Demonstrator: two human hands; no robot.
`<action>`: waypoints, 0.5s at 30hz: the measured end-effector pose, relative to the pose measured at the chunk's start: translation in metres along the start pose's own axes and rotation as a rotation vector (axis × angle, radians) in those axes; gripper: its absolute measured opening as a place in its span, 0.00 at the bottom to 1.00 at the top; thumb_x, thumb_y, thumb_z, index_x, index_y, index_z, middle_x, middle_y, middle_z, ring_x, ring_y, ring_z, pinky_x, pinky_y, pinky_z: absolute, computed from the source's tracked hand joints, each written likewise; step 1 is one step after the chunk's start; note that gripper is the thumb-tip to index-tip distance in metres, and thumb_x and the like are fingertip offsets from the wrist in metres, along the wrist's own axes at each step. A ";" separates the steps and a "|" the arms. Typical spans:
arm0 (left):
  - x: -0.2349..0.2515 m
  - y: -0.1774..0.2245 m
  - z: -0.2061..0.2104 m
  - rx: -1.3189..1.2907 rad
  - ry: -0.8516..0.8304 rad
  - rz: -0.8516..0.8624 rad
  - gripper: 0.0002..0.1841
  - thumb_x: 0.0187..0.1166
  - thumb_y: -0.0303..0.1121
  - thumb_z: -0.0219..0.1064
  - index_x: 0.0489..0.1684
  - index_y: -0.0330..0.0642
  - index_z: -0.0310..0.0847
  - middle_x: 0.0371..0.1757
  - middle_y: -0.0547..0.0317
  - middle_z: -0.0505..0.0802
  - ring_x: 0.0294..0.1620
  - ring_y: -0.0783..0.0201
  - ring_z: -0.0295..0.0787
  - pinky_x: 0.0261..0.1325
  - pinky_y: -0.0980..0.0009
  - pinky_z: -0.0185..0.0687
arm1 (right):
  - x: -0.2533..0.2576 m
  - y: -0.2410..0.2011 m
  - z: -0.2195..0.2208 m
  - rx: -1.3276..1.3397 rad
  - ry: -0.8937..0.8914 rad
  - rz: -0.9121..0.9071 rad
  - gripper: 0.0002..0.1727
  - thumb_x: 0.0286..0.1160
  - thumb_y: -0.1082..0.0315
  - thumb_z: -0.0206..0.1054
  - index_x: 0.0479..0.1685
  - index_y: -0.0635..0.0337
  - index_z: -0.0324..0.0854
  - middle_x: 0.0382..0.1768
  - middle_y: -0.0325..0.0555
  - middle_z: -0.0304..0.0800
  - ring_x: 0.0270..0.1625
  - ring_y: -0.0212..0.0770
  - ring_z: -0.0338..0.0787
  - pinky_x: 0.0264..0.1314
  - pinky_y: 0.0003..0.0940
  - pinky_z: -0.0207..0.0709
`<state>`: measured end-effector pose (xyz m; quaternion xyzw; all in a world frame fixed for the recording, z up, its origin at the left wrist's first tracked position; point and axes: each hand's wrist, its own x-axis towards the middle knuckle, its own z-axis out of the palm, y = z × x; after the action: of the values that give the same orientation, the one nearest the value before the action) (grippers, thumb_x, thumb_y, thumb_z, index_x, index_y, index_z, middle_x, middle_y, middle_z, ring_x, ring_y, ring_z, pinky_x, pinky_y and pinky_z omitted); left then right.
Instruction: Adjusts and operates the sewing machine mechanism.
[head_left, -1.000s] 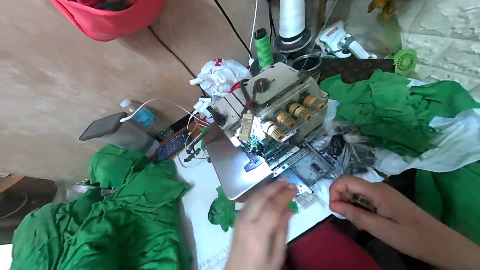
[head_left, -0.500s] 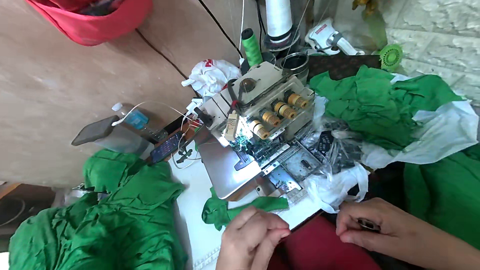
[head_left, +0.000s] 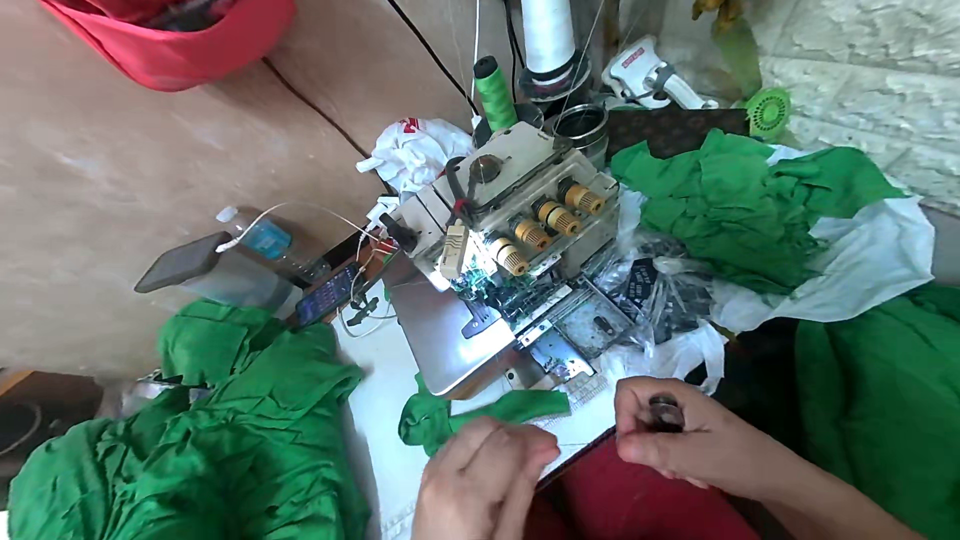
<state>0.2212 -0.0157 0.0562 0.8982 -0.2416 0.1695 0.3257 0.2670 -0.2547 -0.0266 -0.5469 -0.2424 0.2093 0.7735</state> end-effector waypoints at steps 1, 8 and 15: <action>-0.002 -0.004 -0.004 -0.039 0.010 -0.023 0.10 0.84 0.36 0.67 0.37 0.41 0.89 0.36 0.61 0.93 0.42 0.78 0.88 0.48 0.86 0.81 | -0.004 0.001 -0.005 -0.013 0.003 0.010 0.06 0.76 0.55 0.73 0.35 0.39 0.82 0.19 0.15 0.78 0.17 0.08 0.71 0.18 0.06 0.63; -0.014 -0.022 -0.022 -0.344 0.089 -0.172 0.07 0.83 0.44 0.68 0.41 0.55 0.89 0.38 0.79 0.91 0.39 0.85 0.88 0.44 0.86 0.86 | -0.037 0.019 -0.030 -0.134 -0.035 0.163 0.05 0.73 0.59 0.75 0.35 0.46 0.86 0.20 0.20 0.85 0.18 0.11 0.77 0.18 0.08 0.67; -0.015 -0.027 -0.025 -0.578 0.095 -0.181 0.06 0.83 0.42 0.68 0.46 0.59 0.91 0.41 0.81 0.93 0.41 0.85 0.89 0.45 0.87 0.86 | -0.064 0.060 -0.013 -0.626 -0.330 0.359 0.21 0.73 0.62 0.76 0.56 0.72 0.84 0.47 0.70 0.89 0.47 0.67 0.90 0.52 0.67 0.80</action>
<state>0.2199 0.0236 0.0544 0.7772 -0.1832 0.1056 0.5927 0.2204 -0.2833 -0.0966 -0.7490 -0.3160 0.3423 0.4712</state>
